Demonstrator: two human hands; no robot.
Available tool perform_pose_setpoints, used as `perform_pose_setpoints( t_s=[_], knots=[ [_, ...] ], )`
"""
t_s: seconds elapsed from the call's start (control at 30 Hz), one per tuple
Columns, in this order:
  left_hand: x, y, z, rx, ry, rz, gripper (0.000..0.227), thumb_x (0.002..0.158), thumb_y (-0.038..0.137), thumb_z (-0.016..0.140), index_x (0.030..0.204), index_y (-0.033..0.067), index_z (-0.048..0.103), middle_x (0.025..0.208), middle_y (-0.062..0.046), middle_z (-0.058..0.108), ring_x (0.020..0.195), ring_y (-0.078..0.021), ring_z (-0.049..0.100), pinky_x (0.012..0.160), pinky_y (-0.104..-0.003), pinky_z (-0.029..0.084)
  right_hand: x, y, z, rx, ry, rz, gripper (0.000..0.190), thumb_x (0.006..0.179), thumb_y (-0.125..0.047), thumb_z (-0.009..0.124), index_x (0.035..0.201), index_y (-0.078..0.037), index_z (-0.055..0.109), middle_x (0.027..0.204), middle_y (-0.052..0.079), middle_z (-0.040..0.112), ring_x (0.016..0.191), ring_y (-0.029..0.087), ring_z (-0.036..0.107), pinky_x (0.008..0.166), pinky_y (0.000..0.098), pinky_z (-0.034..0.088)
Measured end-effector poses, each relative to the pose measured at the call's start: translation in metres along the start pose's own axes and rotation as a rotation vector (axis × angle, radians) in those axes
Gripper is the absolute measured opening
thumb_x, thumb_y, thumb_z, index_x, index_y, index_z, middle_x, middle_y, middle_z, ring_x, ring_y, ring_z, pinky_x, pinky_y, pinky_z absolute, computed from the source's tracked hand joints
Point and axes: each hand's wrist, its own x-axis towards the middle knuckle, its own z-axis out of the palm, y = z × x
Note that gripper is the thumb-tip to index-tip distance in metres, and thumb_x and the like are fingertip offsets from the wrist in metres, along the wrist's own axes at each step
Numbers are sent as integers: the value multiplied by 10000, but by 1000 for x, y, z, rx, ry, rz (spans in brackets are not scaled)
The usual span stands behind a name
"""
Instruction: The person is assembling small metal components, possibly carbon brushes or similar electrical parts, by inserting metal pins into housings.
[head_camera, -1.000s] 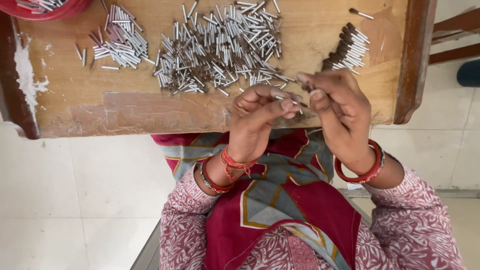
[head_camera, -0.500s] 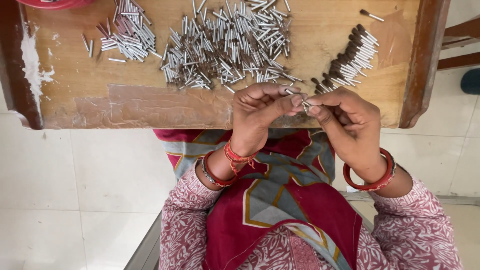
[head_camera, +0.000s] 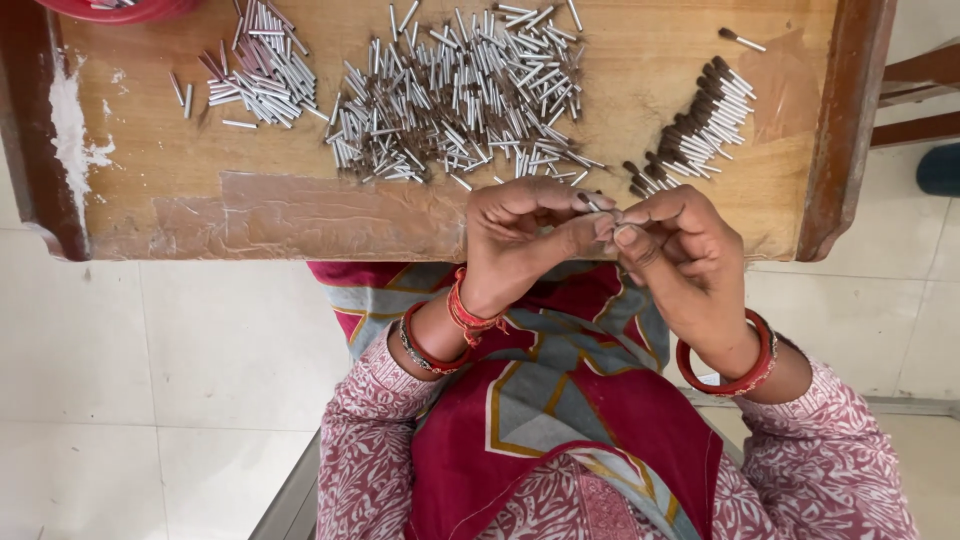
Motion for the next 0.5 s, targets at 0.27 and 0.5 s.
perform_pose_setpoints(
  t_s=[0.27, 0.5],
  knots=[
    [19, 17, -5, 224, 55, 90, 189, 968, -99, 737, 1147, -38, 723, 1116, -86, 714, 980, -130, 704, 859, -251, 620, 17, -16, -9, -243, -19, -16, 153, 1016, 24, 630, 1169, 28, 625, 1041, 41, 664, 870, 73, 586, 758, 204, 481],
    [14, 8, -4, 314, -55, -115, 145, 920, -71, 782, 1054, -41, 735, 992, -59, 722, 885, -85, 715, 777, -230, 617, 35, -30, -18, -391, -112, -198, 125, 937, 54, 756, 1048, 33, 703, 1036, 95, 702, 924, 117, 665, 808, 241, 530]
  ],
)
